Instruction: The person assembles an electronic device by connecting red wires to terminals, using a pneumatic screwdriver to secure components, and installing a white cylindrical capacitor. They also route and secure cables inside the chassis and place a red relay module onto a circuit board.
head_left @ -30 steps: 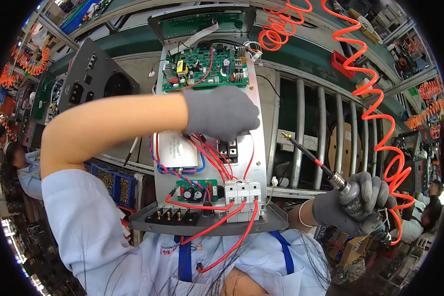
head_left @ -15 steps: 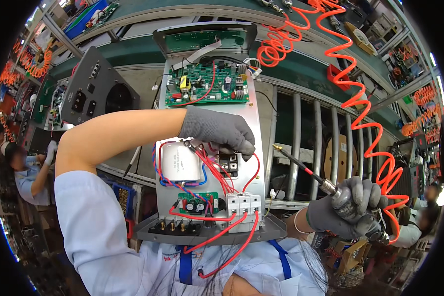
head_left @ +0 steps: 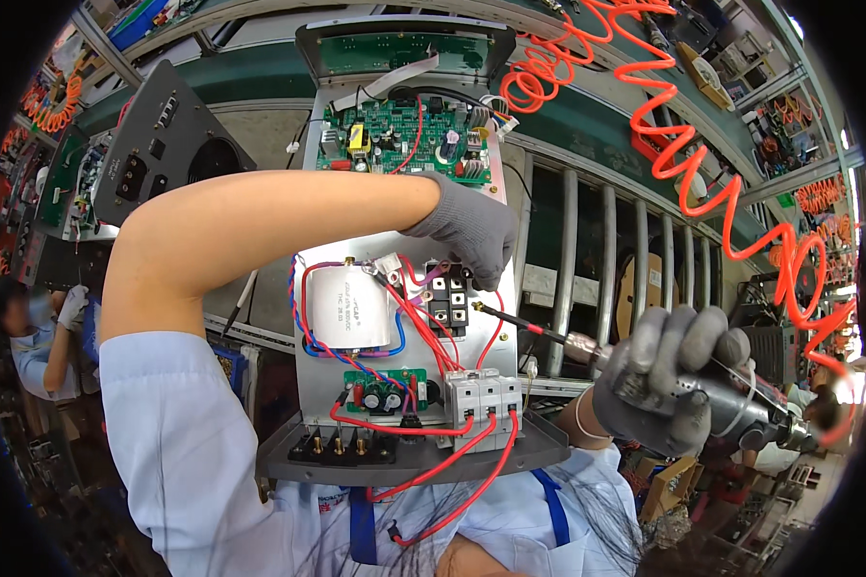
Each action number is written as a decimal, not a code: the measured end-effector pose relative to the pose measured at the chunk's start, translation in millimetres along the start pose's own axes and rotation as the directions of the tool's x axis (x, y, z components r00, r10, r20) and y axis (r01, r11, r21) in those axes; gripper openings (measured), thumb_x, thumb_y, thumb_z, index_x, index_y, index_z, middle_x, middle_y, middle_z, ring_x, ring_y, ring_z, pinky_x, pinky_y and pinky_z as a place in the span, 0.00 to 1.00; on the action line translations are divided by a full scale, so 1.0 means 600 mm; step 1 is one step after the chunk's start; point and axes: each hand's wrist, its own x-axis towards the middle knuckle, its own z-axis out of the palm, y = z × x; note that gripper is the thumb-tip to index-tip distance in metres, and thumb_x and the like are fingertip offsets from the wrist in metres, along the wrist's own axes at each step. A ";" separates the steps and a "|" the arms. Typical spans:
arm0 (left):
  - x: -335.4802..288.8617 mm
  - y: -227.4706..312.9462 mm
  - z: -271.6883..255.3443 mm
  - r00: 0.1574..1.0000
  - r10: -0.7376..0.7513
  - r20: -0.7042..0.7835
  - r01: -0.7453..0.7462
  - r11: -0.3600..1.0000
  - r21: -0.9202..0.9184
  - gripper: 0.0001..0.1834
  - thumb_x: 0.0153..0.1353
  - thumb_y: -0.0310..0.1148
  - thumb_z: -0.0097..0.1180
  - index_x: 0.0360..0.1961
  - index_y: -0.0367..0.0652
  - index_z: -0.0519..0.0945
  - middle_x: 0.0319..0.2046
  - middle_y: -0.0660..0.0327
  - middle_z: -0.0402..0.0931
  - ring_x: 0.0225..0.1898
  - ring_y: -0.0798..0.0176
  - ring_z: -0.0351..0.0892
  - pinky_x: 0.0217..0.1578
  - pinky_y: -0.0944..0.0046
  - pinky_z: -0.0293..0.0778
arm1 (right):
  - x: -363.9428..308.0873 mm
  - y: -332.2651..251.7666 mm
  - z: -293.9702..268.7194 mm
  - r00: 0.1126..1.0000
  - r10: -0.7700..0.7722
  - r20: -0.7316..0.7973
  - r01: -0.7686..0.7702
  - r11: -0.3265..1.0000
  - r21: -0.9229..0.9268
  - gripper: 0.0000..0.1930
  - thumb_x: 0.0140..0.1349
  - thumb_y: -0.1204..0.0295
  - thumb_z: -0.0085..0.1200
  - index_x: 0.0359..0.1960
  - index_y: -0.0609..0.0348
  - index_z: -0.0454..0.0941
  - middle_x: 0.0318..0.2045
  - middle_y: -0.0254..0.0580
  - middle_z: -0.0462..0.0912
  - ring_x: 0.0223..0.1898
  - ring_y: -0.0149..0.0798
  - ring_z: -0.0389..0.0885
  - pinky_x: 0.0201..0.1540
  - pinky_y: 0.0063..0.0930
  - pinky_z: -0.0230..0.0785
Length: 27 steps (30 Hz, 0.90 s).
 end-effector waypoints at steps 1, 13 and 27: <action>0.003 -0.004 0.001 1.000 0.009 -0.001 -0.009 1.000 -0.026 0.11 0.49 0.35 0.63 0.23 0.37 0.83 0.18 0.61 0.78 0.21 0.69 0.75 0.24 0.66 0.69 | 0.000 0.006 0.002 0.999 0.042 0.032 -0.042 0.999 0.004 0.24 0.58 0.74 0.58 0.56 0.58 0.67 0.32 0.39 0.71 0.27 0.31 0.76 0.34 0.32 0.77; -0.006 -0.025 0.015 0.995 0.047 -0.084 -0.045 0.999 0.024 0.12 0.49 0.36 0.62 0.21 0.37 0.83 0.16 0.61 0.77 0.19 0.70 0.73 0.23 0.66 0.67 | 0.021 0.073 0.042 0.987 0.110 0.118 -0.085 0.976 -0.200 0.27 0.52 0.73 0.60 0.56 0.64 0.69 0.35 0.49 0.76 0.29 0.35 0.79 0.37 0.36 0.78; -0.012 -0.036 0.029 0.986 0.065 -0.155 -0.084 0.989 -0.124 0.18 0.51 0.42 0.61 0.20 0.35 0.82 0.15 0.61 0.75 0.20 0.69 0.73 0.24 0.65 0.68 | 0.024 0.079 0.079 0.971 0.238 0.025 -0.220 0.929 -0.299 0.27 0.48 0.70 0.67 0.52 0.61 0.72 0.31 0.46 0.77 0.28 0.37 0.80 0.31 0.35 0.78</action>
